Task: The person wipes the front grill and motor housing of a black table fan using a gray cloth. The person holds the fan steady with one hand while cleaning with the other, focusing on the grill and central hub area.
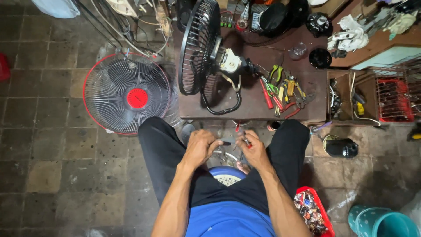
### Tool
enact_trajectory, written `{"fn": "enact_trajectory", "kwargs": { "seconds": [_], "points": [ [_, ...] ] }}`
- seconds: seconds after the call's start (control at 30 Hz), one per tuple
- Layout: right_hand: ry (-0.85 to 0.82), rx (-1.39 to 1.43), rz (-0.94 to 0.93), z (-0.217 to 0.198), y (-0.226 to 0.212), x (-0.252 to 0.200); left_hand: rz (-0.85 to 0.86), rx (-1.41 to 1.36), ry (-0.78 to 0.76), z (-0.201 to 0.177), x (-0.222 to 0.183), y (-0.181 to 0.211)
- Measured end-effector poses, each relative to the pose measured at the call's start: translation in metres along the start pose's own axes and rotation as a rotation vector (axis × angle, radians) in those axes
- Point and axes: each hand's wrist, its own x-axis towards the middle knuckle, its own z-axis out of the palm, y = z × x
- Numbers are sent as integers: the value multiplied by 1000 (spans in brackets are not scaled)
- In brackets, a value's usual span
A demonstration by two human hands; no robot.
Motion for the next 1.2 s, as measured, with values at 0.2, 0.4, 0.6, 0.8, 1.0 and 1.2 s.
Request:
{"fn": "enact_trajectory", "kwargs": {
  "seconds": [0.2,0.4,0.6,0.8,1.0,1.2],
  "points": [
    [-77,111,153,10,2,-9,-108,-276,-33,3,1,6],
    [-78,119,249,-4,-19,-1,-329,-547,28,5,-3,6],
    [-328,93,371,-17,-69,-5,-343,-493,64,7,-3,18],
    [-556,78,434,-3,-11,-12,-225,-288,-26,11,-2,10],
    [-613,184,520,-1,-3,-14,-396,-562,62,28,-4,1],
    [-491,444,577,3,-11,-15,-240,-437,385,24,1,12]
  ]
}}
